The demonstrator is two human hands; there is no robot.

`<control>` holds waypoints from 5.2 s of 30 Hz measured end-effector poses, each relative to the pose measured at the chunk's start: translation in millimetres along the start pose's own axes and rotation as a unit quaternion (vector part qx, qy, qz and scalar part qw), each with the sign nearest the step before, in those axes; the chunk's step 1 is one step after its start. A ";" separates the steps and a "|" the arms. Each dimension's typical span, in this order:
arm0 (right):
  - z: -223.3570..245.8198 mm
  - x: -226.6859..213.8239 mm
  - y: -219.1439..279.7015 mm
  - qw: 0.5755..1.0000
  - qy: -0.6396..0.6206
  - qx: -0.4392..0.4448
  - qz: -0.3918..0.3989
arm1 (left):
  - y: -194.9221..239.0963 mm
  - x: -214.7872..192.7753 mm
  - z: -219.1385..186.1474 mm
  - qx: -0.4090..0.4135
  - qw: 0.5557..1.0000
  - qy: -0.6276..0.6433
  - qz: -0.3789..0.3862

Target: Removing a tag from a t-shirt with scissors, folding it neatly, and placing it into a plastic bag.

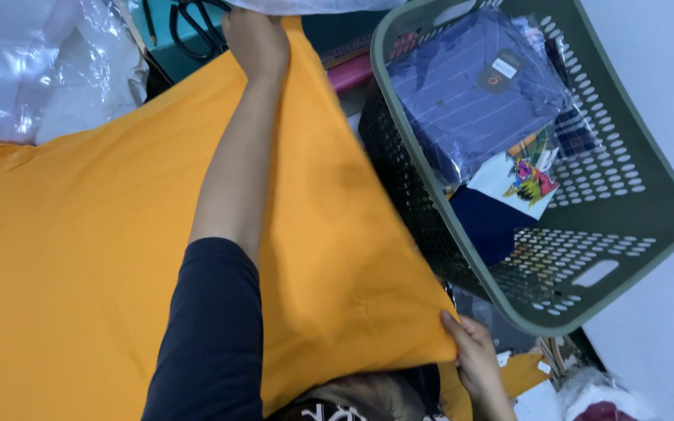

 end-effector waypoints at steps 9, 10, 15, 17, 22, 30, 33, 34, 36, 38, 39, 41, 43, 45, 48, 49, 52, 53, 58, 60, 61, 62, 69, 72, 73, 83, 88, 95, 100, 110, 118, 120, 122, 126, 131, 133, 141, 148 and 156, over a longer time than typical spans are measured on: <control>1.8 -11.0 -0.3 0.993 0.064 -0.013 0.096 | 140.4 -185.2 -47.4 0.107 0.974 -0.077 0.183; 3.5 -11.2 -2.2 0.991 0.018 -0.004 0.135 | 169.0 -220.8 -53.3 0.136 0.971 -0.064 0.187; 11.1 -24.9 -15.5 0.971 0.118 0.018 0.207 | 270.3 -348.6 4.3 -0.073 0.973 -0.154 0.154; 14.1 -23.6 -22.7 0.963 0.144 0.003 0.227 | 309.8 -397.7 20.4 -0.138 0.974 -0.162 0.077; 38.4 -14.3 -10.2 0.957 0.110 -0.048 0.262 | 456.8 -475.2 81.9 -0.412 0.870 -0.106 -0.250; 48.5 10.2 1.8 0.942 0.131 -0.096 0.295 | 525.3 -458.5 147.2 -0.625 0.584 0.404 -0.324; 42.7 -6.5 -16.6 0.936 0.127 -0.137 0.298 | 501.1 -475.9 119.4 -0.617 0.607 0.445 -0.229; 38.9 -17.4 -31.5 0.938 0.130 -0.142 0.288 | 494.2 -478.8 109.6 -0.629 0.612 0.446 -0.174; 44.8 -13.1 -24.4 0.942 0.157 -0.154 0.253 | 503.3 -495.7 110.8 -0.665 0.618 0.403 -0.114; 49.6 -13.4 -21.4 0.945 0.185 -0.162 0.215 | 517.8 -508.0 115.9 -0.698 0.619 0.357 -0.049; 54.4 -13.5 -20.7 0.946 0.170 -0.183 0.207 | 521.0 -516.4 121.7 -0.673 0.651 0.347 -0.056; 64.4 -8.7 -12.2 0.946 0.157 -0.207 0.195 | 528.2 -526.2 131.0 -0.646 0.680 0.341 -0.060; 83.3 -3.7 6.2 0.943 0.036 -0.282 0.173 | 527.1 -537.1 134.8 -0.558 0.736 0.370 -0.100; 82.9 -11.6 -4.3 0.935 0.122 -0.293 0.158 | 527.4 -541.3 137.4 -0.522 0.754 0.380 -0.125; 84.8 -12.9 -6.0 0.930 0.193 -0.276 0.151 | 522.3 -543.8 135.8 -0.523 0.753 0.374 -0.139; 84.7 -10.4 -5.2 0.937 0.180 -0.250 0.162 | 522.7 -542.2 136.1 -0.563 0.735 0.355 -0.131; 89.1 -0.7 4.9 0.949 0.186 -0.208 0.145 | 495.8 -542.5 109.7 -0.657 0.683 0.319 -0.012; 91.8 -5.4 -0.7 0.950 0.185 -0.210 0.137 | 500.5 -544.1 113.9 -0.655 0.684 0.322 -0.004; 123.2 43.8 18.4 0.940 -0.112 -0.126 0.297 | 469.3 -570.0 111.1 -0.517 0.710 0.438 -0.192; 136.4 64.4 18.0 0.941 -0.135 -0.131 0.283 | 442.9 -563.1 113.7 -0.450 0.714 0.500 -0.195; 143.7 75.1 16.9 0.940 -0.157 -0.135 0.271 | 427.4 -561.4 112.4 -0.380 0.710 0.558 -0.199; 149.4 85.0 11.2 0.940 -0.158 -0.133 0.271 | 418.2 -554.9 120.8 -0.381 0.711 0.557 -0.198; 174.2 143.3 -54.9 0.963 -0.111 -0.166 0.178 | 318.4 -515.5 166.6 -0.337 0.701 0.572 -0.260; 176.5 177.4 -63.3 0.966 -0.090 -0.160 0.184 | 293.7 -497.7 191.1 -0.370 0.699 0.547 -0.276; 175.2 186.6 -65.9 0.970 -0.079 -0.147 0.174 | 289.4 -492.9 200.7 -0.400 0.694 0.517 -0.300; 150.6 214.7 -106.1 0.984 -0.042 -0.142 0.103 | 255.5 -446.3 231.9 -0.389 0.522 0.706 -0.279; 173.7 228.4 -45.9 0.783 0.301 -0.522 0.153 | 250.5 -451.7 196.3 -0.361 0.547 0.734 -0.177; 122.0 231.0 0.6 0.512 0.635 -0.526 0.240 | 283.7 -447.6 142.4 -0.156 0.984 -0.037 0.073; 121.4 231.8 2.0 0.464 0.683 -0.517 0.226 | 322.2 -417.4 126.5 -0.100 0.946 -0.257 0.169; 125.7 175.7 -35.6 0.448 0.587 -0.608 0.291 | 361.3 -431.2 55.5 -0.114 0.960 -0.163 0.198; 112.5 270.7 60.4 0.451 0.513 -0.665 0.301 | 425.2 -508.0 110.2 -0.362 0.918 -0.137 -0.084; 99.9 317.5 96.9 0.449 0.490 -0.669 0.334 | 431.0 -505.2 116.9 -0.356 0.920 -0.143 -0.081; 82.8 364.3 130.3 0.443 0.468 -0.670 0.368 | 435.0 -503.4 124.1 -0.353 0.921 -0.148 -0.078; 43.5 447.2 201.2 0.410 0.448 -0.659 0.443 | 425.0 -518.0 127.5 -0.362 0.921 0.002 -0.146; -2.5 480.7 200.8 0.298 0.519 -0.686 0.414 | 415.3 -525.0 139.0 -0.283 0.930 0.181 -0.149; -0.4 480.6 202.0 0.274 0.479 -0.716 0.428 | 414.8 -521.1 143.5 -0.257 0.945 0.170 -0.113; 57.4 533.1 82.2 0.432 0.448 -0.681 0.385 | 422.3 -522.7 143.0 -0.289 0.934 -0.105 -0.180; 43.0 540.6 83.8 0.288 0.475 -0.798 0.235 | 420.2 -518.8 137.2 -0.362 0.898 -0.095 -0.233; 27.8 526.1 232.4 0.241 0.339 -0.827 0.379 | 415.4 -508.9 131.3 -0.406 0.872 -0.174 -0.211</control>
Point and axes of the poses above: each hand's wrist, its own y-axis away from the middle knuckle, its own x-axis out of the palm, z = x × y, the point moved 6 cm from there along -y, towards the middle knuckle, and after that the axes turned 6 degrees about -x, right-handed, at the moved point
